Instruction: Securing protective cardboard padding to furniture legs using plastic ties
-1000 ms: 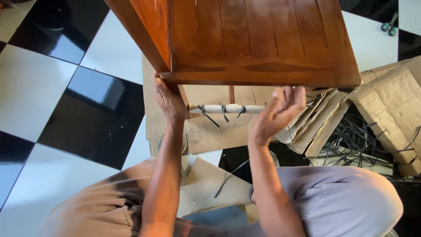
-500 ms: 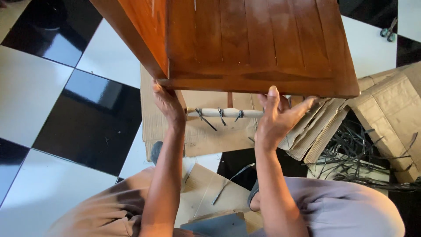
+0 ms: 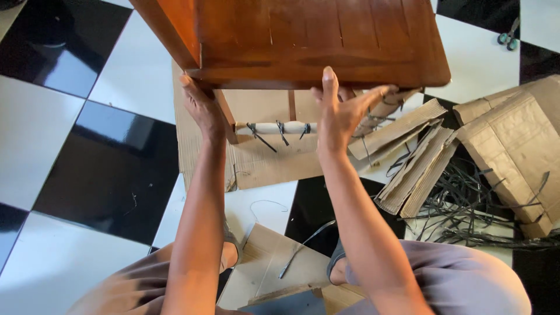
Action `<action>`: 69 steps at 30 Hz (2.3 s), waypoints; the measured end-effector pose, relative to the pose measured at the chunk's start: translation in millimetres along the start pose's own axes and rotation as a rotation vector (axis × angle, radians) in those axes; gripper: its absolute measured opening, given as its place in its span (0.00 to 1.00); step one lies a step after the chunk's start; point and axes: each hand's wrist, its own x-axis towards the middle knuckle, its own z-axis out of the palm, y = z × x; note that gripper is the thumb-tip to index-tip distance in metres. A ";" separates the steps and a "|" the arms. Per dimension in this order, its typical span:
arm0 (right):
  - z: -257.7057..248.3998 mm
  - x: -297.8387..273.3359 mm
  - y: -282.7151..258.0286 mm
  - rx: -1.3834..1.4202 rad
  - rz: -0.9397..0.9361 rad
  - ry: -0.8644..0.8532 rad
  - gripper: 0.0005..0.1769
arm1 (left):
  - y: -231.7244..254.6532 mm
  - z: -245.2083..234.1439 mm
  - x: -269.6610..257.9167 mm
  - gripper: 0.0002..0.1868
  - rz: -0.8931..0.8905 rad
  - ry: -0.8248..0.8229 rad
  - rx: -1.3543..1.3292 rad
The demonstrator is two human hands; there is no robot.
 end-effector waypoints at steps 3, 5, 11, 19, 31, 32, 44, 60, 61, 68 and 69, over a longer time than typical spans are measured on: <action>1.6 10.0 -15.1 -0.050 0.019 -0.021 0.73 | 8.1 10.5 -4.3 0.31 -0.031 -0.024 0.097; -8.2 31.1 7.9 -0.055 -0.003 -0.048 0.73 | 22.0 17.7 -10.5 0.30 -0.030 -0.041 0.106; -21.8 49.1 -38.2 -0.017 0.104 -0.241 0.75 | 79.5 38.3 -23.5 0.31 -0.075 -0.186 0.127; -56.1 91.5 -55.9 -0.032 0.247 -0.333 0.73 | 93.3 48.6 -60.3 0.39 -0.205 -0.178 0.022; -101.4 130.9 -54.6 -0.186 0.236 -0.440 0.68 | 133.5 78.9 -143.6 0.34 -0.131 -0.051 0.131; -103.9 133.7 -53.5 -0.179 0.229 -0.448 0.68 | 131.6 80.3 -150.5 0.32 -0.103 -0.035 0.121; -117.8 153.1 -50.5 -0.129 0.206 -0.399 0.48 | 138.1 104.3 -214.7 0.18 -0.280 0.034 0.098; -156.2 127.9 124.9 -0.023 0.191 -0.273 0.19 | 10.9 65.3 -380.9 0.44 -0.749 -0.277 0.431; -176.3 124.9 153.6 -0.022 0.194 -0.257 0.19 | 9.6 68.3 -382.6 0.44 -0.754 -0.293 0.436; -271.7 116.7 235.7 -0.878 0.318 -0.187 0.26 | -43.8 84.4 -373.8 0.29 -0.628 -1.073 0.739; -282.2 121.5 254.0 -0.904 0.374 -0.182 0.26 | -62.5 82.4 -372.8 0.29 -0.523 -1.201 0.842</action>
